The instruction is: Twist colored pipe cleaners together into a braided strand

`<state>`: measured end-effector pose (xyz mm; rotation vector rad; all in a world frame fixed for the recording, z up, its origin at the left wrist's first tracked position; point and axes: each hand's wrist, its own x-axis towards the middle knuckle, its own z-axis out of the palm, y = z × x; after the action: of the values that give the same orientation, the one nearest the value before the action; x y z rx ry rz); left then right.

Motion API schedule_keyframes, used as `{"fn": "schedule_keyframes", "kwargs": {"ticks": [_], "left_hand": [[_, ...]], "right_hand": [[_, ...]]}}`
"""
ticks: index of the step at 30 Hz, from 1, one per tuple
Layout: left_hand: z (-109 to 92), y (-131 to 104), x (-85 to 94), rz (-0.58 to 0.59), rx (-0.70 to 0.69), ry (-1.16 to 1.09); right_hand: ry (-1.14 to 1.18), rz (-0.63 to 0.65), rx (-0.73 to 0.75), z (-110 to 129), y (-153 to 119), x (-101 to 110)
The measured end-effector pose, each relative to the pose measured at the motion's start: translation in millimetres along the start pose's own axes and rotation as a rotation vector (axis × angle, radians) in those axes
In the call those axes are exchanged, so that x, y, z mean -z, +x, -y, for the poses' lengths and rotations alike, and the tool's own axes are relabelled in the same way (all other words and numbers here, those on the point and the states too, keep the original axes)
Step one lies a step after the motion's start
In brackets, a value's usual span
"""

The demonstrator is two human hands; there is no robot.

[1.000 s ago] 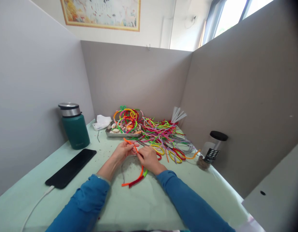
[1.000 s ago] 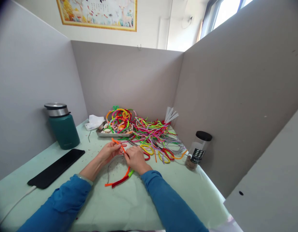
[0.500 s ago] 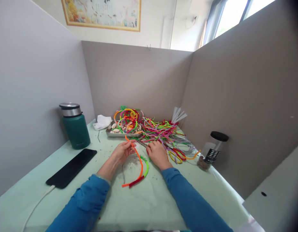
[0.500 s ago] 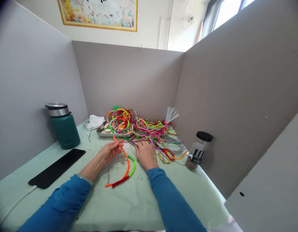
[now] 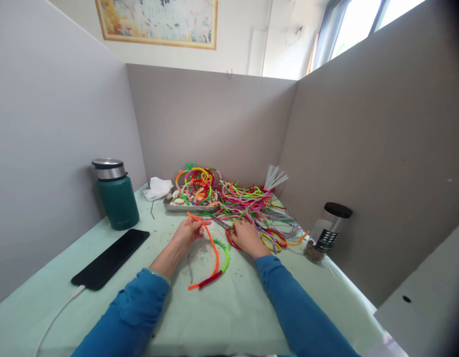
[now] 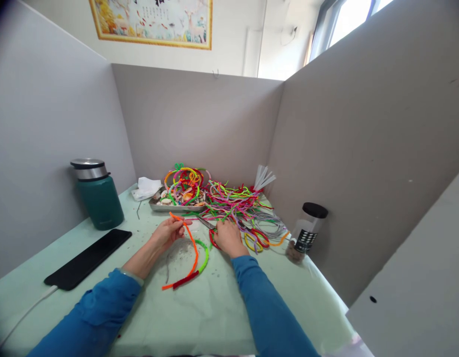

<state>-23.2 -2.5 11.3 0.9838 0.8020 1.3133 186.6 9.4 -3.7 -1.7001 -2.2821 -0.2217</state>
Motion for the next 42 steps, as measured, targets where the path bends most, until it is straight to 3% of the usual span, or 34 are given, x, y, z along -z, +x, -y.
{"fn": "schedule_keyframes", "kwargs": {"ticks": [7,12,16,19,22,26,30,35,42], "left_hand": [[-2.3,0.0,3.3,-0.034,0.015,-0.103],[-0.6,1.1,4.3,-0.019,-0.008,-0.083],[-0.1,2.0,5.0,-0.027,-0.011,-0.054],[-1.2,1.7,4.9,-0.048,0.002,-0.053],[-2.3,1.4,5.0,-0.049,0.017,-0.061],[-2.8,1.4,5.5,-0.039,0.043,-0.098],[-2.9,1.7,5.4,-0.045,0.034,-0.139],[-3.9,2.7,4.8,-0.019,0.017,-0.169],[-3.0,3.4,5.8,-0.077,0.012,-0.180]], "right_hand": [[0.190,-0.100,0.016,-8.8,-1.2,-2.5],[0.641,-0.199,-0.087,-10.8,6.7,-8.4],[1.181,-0.117,-0.194,-6.6,9.7,-9.0],[1.364,0.036,-0.175,-3.2,6.8,-5.7],[1.288,0.111,-0.102,-1.7,2.5,-2.6],[0.932,-0.047,0.089,-0.9,-2.4,0.1],[0.631,-0.108,0.274,1.5,-6.7,3.8],[0.478,-0.196,0.308,1.7,-9.9,7.2],[0.376,-0.223,0.316,1.8,-10.9,6.7]]}}
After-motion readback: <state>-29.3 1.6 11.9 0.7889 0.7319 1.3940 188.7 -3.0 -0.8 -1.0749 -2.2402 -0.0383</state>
